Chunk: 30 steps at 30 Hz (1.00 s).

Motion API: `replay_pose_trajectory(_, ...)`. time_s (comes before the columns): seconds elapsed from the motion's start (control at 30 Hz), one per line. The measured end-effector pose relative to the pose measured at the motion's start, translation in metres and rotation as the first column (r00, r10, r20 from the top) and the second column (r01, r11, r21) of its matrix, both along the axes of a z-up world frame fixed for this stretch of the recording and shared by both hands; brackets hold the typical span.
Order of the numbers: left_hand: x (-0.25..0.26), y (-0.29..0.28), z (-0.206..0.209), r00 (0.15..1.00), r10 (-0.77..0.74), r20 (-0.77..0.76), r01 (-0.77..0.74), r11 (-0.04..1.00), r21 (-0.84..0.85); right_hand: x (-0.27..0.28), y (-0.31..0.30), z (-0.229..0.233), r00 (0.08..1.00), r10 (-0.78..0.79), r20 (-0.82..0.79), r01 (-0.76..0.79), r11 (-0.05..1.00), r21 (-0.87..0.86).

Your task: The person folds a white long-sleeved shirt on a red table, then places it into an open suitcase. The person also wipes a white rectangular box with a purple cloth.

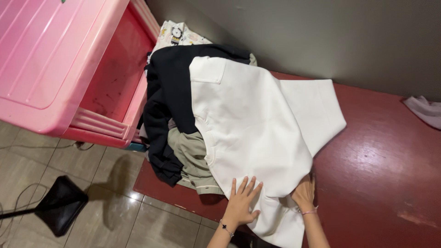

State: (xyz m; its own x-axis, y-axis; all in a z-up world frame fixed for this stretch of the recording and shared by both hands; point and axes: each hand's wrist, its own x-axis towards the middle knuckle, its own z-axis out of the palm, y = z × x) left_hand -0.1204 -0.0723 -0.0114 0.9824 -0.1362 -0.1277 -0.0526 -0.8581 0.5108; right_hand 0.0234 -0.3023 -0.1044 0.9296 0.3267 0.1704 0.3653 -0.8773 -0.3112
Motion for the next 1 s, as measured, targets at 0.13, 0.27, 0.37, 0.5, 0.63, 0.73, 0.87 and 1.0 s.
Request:
replay_pose_trajectory(0.13, 0.001, -0.019, 0.003, 0.986, -0.167, -0.029, 0.166, 0.986, -0.013, -0.010, -0.017, 0.006, 0.838, -0.308, -0.451, 0.524, 0.689, 0.502)
replay_pose_trajectory(0.27, -0.003, -0.045, -0.001, 0.919, -0.340, -0.201, 0.356, 0.933, 0.051, -0.004, -0.049, 0.006, 0.744, -0.080, -0.664, 0.665, 0.188, 0.723)
replay_pose_trajectory(0.37, -0.002, -0.057, -0.016, 0.928, -0.373, -0.020, 0.372, 0.918, 0.135, -0.012, -0.068, 0.022, 0.777, 0.058, -0.627, 0.630, -0.061, 0.774)
replay_pose_trajectory(0.5, 0.004, -0.071, -0.038, 0.936, -0.320, 0.145, 0.298, 0.942, 0.153, -0.028, -0.082, 0.051, 0.702, -0.013, -0.712, 0.712, 0.033, 0.702)
replay_pose_trajectory(0.63, 0.012, -0.079, -0.042, 0.989, -0.105, -0.108, 0.073, 0.961, -0.266, -0.055, -0.110, 0.055, 0.621, -0.106, -0.777, 0.779, 0.194, 0.596)
replay_pose_trajectory(0.73, 0.024, -0.089, -0.034, 0.986, -0.052, -0.159, -0.002, 0.947, -0.322, -0.085, -0.134, 0.040, 0.578, -0.227, -0.783, 0.771, 0.466, 0.434)
replay_pose_trajectory(0.87, 0.030, -0.119, -0.012, 0.973, -0.193, -0.130, 0.145, 0.940, -0.309, -0.130, -0.160, 0.029, 0.481, -0.345, -0.806, 0.786, 0.577, 0.223)
replay_pose_trajectory(1.0, 0.029, -0.159, -0.003, 0.902, -0.392, -0.180, 0.345, 0.906, -0.244, -0.156, -0.178, 0.025, 0.457, -0.510, -0.729, 0.801, 0.592, 0.088)
